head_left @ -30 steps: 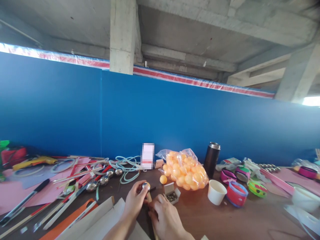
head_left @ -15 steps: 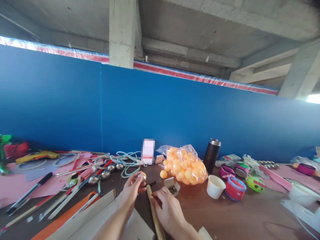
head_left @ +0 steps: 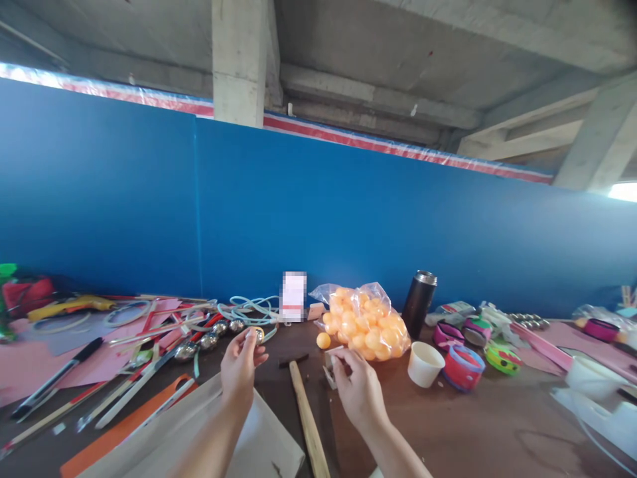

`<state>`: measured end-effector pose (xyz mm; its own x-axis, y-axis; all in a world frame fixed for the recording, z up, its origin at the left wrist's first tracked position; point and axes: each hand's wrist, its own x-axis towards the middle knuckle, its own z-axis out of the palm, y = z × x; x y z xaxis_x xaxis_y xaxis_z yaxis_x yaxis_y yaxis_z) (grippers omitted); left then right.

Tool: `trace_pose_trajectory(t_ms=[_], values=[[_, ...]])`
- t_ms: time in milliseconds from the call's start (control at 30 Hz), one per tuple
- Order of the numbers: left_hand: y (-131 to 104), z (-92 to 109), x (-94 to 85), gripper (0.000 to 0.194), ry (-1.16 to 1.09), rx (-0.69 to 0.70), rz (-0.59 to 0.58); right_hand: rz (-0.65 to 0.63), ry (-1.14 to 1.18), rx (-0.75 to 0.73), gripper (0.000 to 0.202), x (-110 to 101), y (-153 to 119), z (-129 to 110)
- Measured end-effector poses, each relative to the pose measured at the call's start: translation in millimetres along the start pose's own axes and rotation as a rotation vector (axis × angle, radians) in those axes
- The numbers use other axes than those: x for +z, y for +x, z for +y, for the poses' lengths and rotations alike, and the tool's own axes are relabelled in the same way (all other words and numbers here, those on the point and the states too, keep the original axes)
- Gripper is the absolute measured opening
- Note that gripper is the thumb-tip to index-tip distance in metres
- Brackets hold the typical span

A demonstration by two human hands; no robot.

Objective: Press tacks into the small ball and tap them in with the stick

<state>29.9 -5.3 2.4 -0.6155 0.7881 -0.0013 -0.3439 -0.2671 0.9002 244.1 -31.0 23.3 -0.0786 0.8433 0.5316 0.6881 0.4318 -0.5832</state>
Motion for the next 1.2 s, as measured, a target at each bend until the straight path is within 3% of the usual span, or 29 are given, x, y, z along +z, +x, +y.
trace_pose_trajectory(t_ms=[100, 267, 433, 600, 733, 900, 1033, 1200], values=[[-1.5, -1.2, 0.5, 0.047, 0.039, 0.006, -0.026, -0.072, -0.079, -0.002, 0.021, 1.6, -1.9, 6.0], [-5.7, -3.6, 2.8, 0.048, 0.116, 0.012, -0.068, -0.201, -0.195, -0.101, 0.03, 25.2, -9.2, 4.1], [-9.8, -2.3, 5.7, 0.047, 0.151, -0.004, -0.141, -0.224, -0.389, -0.088, 0.02, 43.7, -6.9, 0.5], [-14.3, -1.3, 6.8, 0.046, 0.161, -0.025, -0.179, -0.256, -0.453, -0.095, 0.02, 48.5, -5.3, 0.7], [-19.3, -4.4, 9.1, 0.044, 0.146, -0.056, -0.21, -0.246, -0.463, -0.081, 0.015, 47.9, -5.7, -0.7], [-29.7, -10.6, 14.1, 0.038, 0.033, -0.24, -0.389, -0.197, -0.431, -0.07, 0.012, 44.2, -7.1, 2.2], [-33.8, -11.4, 14.3, 0.032, -0.058, -0.339, -0.492, -0.18, -0.342, -0.038, 0.011, 42.0, -9.2, 3.8], [-32.8, -9.6, 11.3, 0.032, -0.127, -0.398, -0.521, -0.145, -0.113, 0.0, 0.01, 39.0, -9.4, -1.7]])
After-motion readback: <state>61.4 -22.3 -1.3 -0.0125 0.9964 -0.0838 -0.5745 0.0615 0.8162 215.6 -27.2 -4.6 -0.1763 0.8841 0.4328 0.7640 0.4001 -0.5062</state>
